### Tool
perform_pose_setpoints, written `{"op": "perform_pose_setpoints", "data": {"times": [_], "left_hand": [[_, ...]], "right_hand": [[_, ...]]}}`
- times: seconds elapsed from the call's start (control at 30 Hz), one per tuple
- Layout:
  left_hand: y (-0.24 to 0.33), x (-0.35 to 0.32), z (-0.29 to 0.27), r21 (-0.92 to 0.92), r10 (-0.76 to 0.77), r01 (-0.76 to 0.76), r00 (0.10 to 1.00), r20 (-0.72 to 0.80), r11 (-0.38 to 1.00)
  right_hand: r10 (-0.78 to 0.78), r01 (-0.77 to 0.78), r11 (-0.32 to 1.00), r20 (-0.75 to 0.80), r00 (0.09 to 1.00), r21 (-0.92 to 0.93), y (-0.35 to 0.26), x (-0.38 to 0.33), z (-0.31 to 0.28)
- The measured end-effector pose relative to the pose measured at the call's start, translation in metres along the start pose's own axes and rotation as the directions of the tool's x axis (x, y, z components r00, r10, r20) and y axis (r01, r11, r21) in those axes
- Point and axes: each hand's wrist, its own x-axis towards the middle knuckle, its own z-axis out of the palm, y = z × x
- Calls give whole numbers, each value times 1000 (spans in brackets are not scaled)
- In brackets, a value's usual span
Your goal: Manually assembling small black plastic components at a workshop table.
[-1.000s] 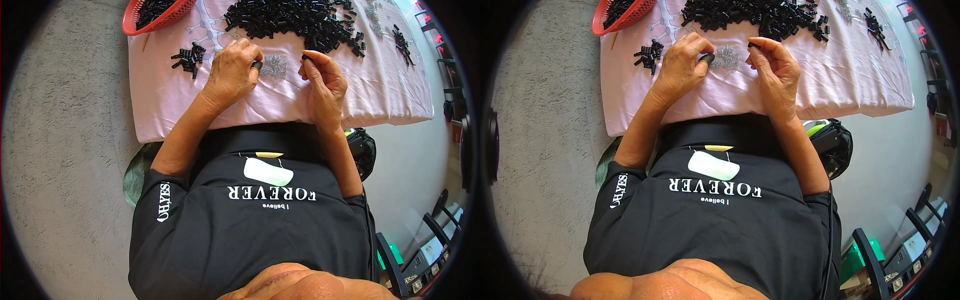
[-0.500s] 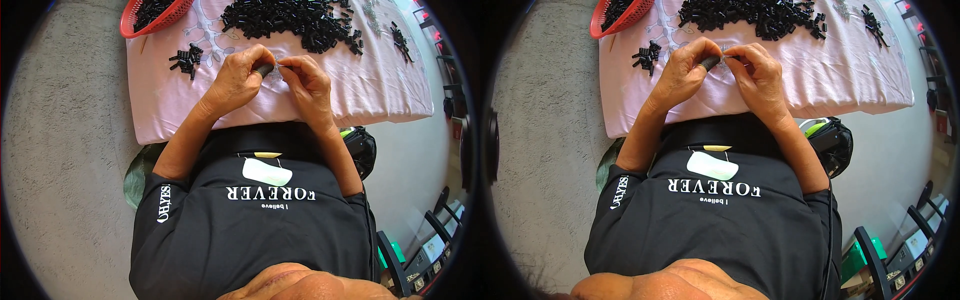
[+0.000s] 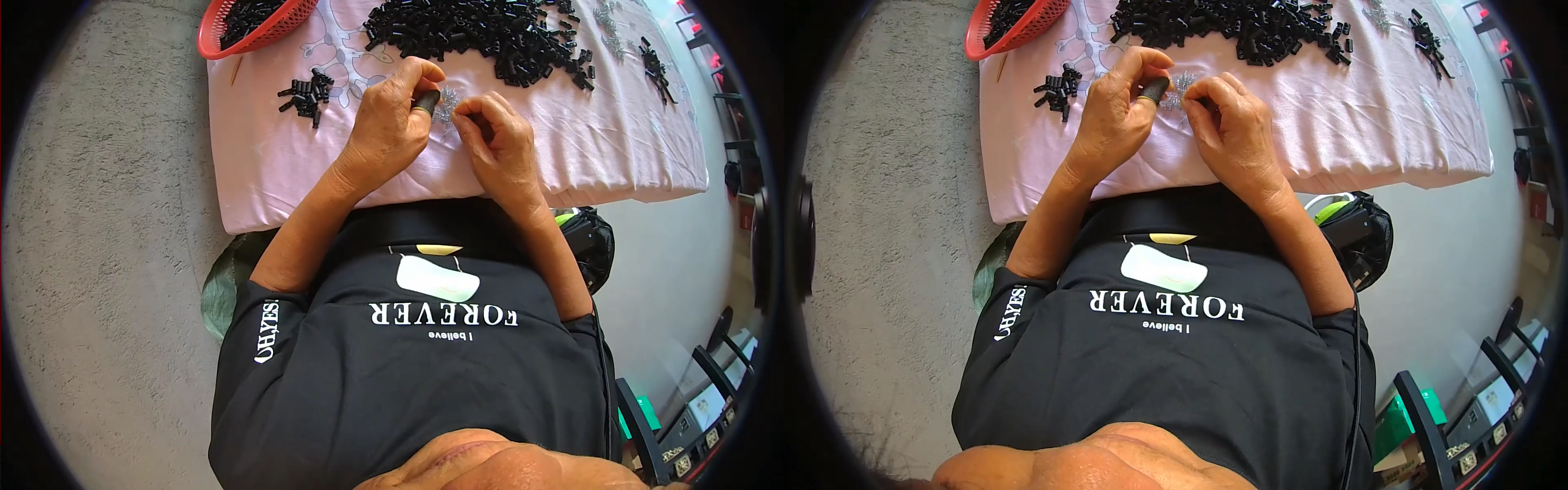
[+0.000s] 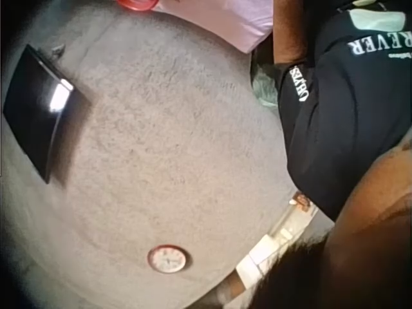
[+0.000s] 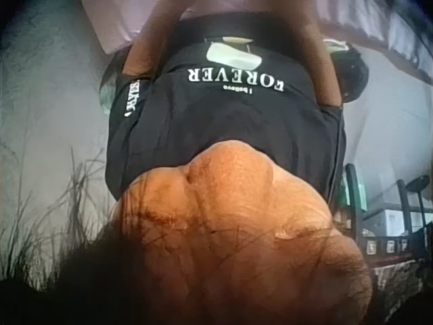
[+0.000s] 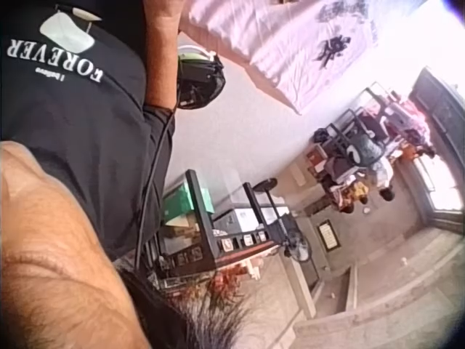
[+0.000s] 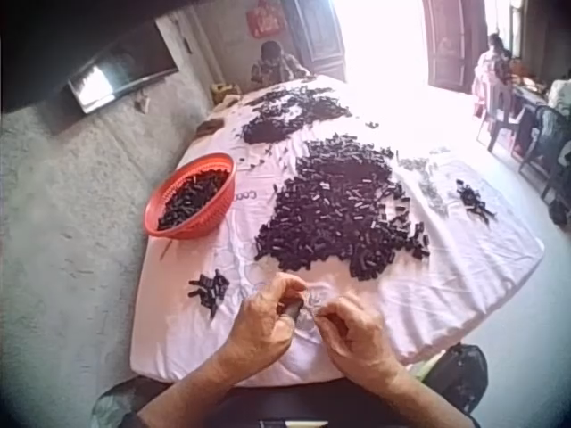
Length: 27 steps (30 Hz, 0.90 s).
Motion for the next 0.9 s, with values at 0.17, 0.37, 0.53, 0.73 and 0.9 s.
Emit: {"op": "perform_pose_setpoints", "data": {"times": [0.17,0.37,0.53,0.73,0.9], "left_hand": [[-14,2,-5,-56,42,-43,999,-17,998],[-7,-1,-12,-74,-53,59,995,85,995],[-4,-2,-5,-261,21,-16,1000,17,965],[5,-4,0,-448,-81,114,992,92,886],[4,-6,2,-419,-83,141,985,153,897]], "right_hand": [[-142,148,985,74,987,-89,2,-1,4],[127,-130,956,26,992,264,4,-3,2],[292,-273,761,66,954,588,7,-1,-7],[276,-264,758,73,958,597,6,0,-11],[270,-260,744,80,960,616,9,0,-10]]}}
